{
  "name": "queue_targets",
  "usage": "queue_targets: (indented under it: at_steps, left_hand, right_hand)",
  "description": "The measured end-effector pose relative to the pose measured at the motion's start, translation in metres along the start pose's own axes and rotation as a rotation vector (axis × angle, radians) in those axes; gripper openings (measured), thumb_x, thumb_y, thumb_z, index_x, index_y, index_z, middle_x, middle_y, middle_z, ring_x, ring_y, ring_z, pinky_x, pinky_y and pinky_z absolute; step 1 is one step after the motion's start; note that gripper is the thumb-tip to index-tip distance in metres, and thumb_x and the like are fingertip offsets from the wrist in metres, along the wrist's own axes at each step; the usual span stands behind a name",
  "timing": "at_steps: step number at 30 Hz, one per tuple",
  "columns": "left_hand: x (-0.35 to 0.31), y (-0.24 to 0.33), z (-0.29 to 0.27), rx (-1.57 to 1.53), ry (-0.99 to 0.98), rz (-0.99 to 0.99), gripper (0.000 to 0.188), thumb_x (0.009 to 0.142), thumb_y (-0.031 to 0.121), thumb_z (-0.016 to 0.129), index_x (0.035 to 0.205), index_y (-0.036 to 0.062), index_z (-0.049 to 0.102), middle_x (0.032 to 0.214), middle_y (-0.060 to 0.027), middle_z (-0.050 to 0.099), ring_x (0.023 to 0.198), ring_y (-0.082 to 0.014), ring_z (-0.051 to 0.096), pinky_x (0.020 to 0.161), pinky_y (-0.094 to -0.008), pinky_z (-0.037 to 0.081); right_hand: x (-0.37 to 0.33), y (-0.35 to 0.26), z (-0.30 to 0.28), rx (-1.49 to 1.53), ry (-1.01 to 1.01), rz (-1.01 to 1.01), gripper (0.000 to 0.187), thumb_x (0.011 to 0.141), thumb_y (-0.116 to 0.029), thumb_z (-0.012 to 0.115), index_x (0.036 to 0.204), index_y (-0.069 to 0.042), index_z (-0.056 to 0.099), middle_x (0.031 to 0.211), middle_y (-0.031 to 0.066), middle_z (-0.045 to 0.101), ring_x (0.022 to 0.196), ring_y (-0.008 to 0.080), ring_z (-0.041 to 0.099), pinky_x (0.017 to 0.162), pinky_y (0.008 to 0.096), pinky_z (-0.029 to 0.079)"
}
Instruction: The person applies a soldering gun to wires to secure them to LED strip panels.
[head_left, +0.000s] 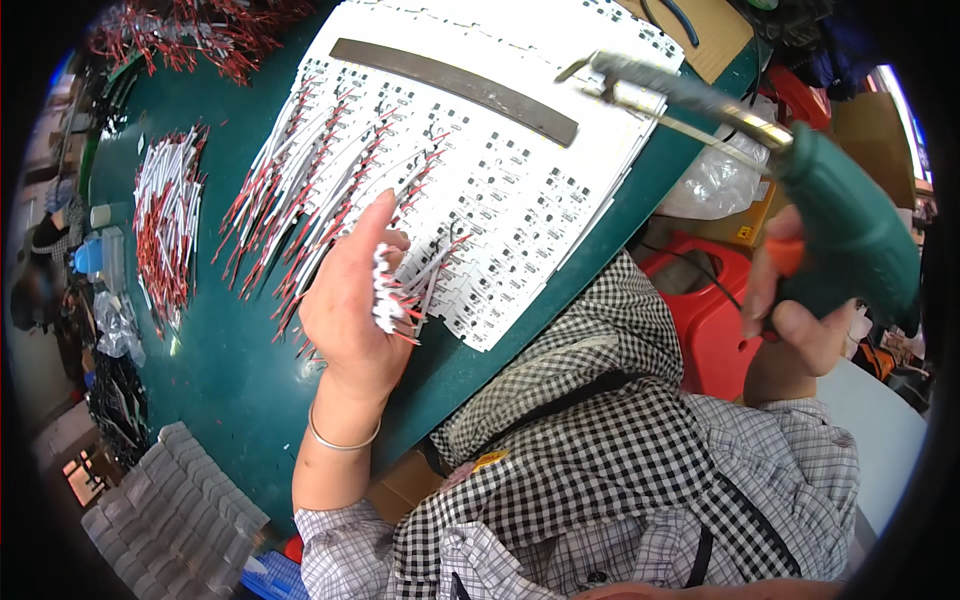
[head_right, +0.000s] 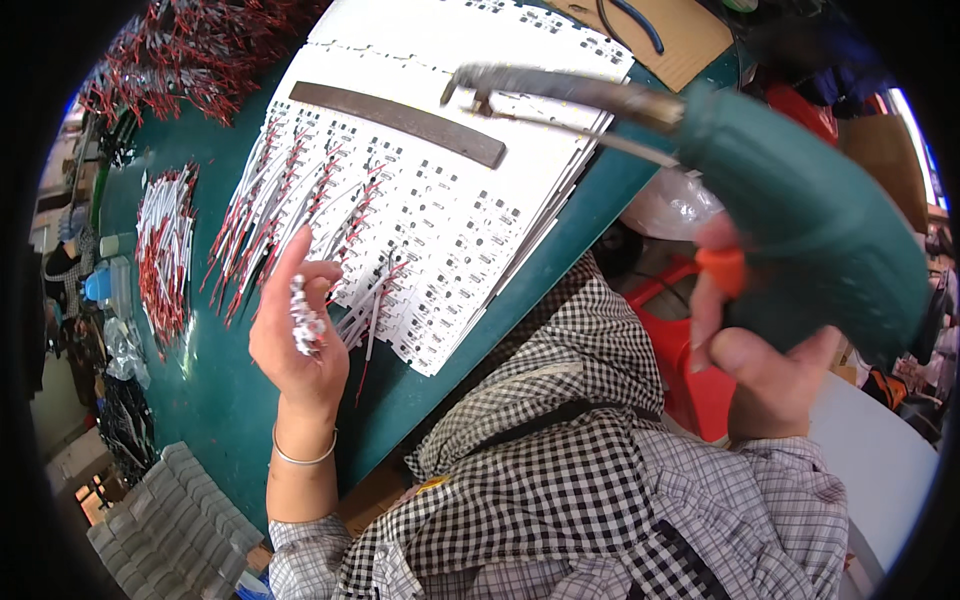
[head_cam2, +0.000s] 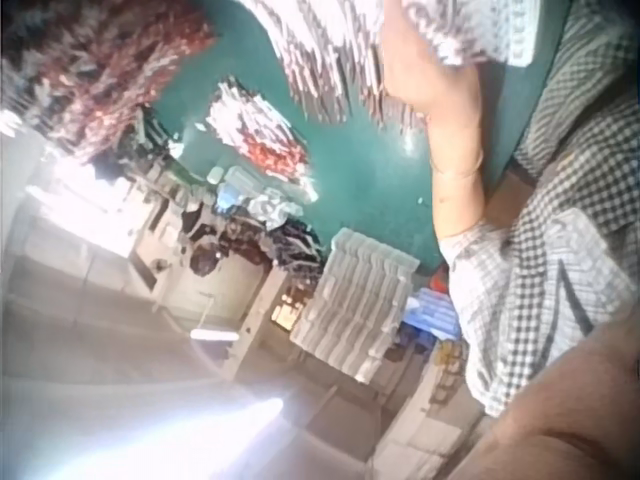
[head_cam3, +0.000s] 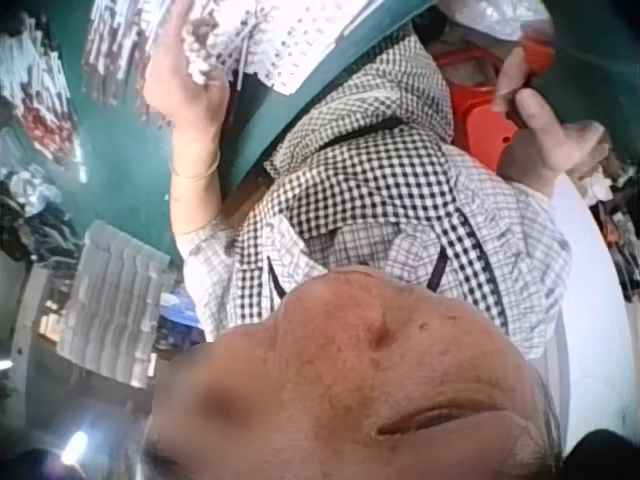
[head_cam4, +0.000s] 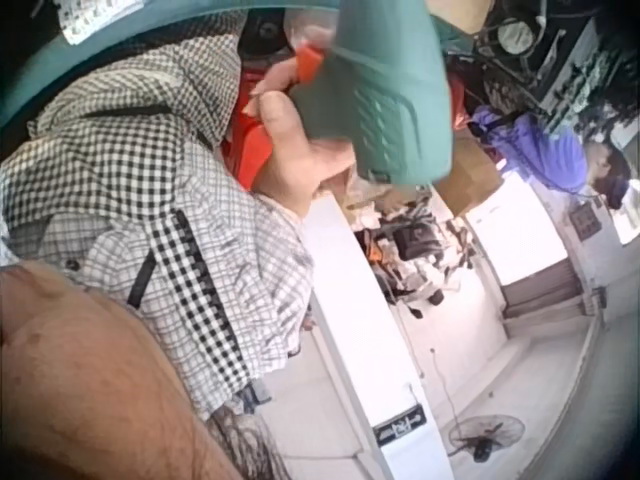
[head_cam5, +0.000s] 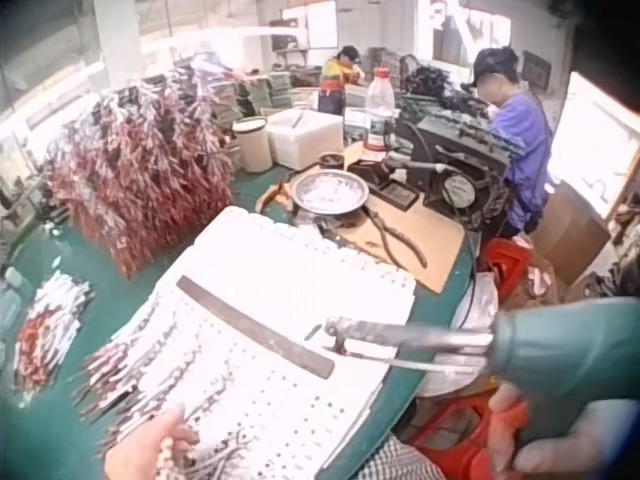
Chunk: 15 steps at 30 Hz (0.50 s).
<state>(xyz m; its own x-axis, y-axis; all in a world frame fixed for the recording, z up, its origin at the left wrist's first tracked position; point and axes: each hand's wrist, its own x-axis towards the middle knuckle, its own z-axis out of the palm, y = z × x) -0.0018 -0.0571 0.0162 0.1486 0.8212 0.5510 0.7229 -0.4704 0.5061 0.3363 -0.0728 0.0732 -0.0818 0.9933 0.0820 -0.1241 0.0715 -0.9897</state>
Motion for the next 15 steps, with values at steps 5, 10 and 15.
queue_targets:
  at_steps: [5,10,15]
  left_hand:
    - [0.012,0.003,0.008,0.213,-0.201,-0.033,0.059,0.06,-0.01,0.06,0.114,0.0125,0.065,0.083,-0.0048,0.056,0.063,-0.0192,0.059,0.051,-0.0311,0.047]
    - [0.007,-0.002,0.017,0.252,-0.21,0.021,0.058,0.059,-0.01,0.061,0.112,0.0108,0.067,0.075,-0.0041,0.053,0.057,-0.0173,0.054,0.047,-0.0295,0.043]
    - [0.007,0.0,0.018,0.174,-0.106,0.045,0.049,0.058,-0.009,0.061,0.104,0.0058,0.07,0.067,-0.0038,0.052,0.054,-0.0165,0.053,0.047,-0.028,0.042]
  right_hand:
    - [-0.002,0.018,0.015,0.16,-0.14,0.114,0.055,0.074,0.0,0.069,0.124,0.006,0.047,0.112,0.0186,0.056,0.066,0.018,0.058,0.055,0.0255,0.049]
    - [-0.008,0.029,0.017,0.108,-0.176,0.305,0.059,0.072,-0.005,0.073,0.124,0.006,0.047,0.106,0.0151,0.057,0.065,0.0174,0.058,0.053,0.0263,0.049]
    - [-0.009,0.029,0.017,0.119,-0.098,0.377,0.064,0.069,-0.012,0.078,0.122,0.009,0.047,0.115,0.0199,0.056,0.063,0.0209,0.062,0.046,0.0264,0.052]
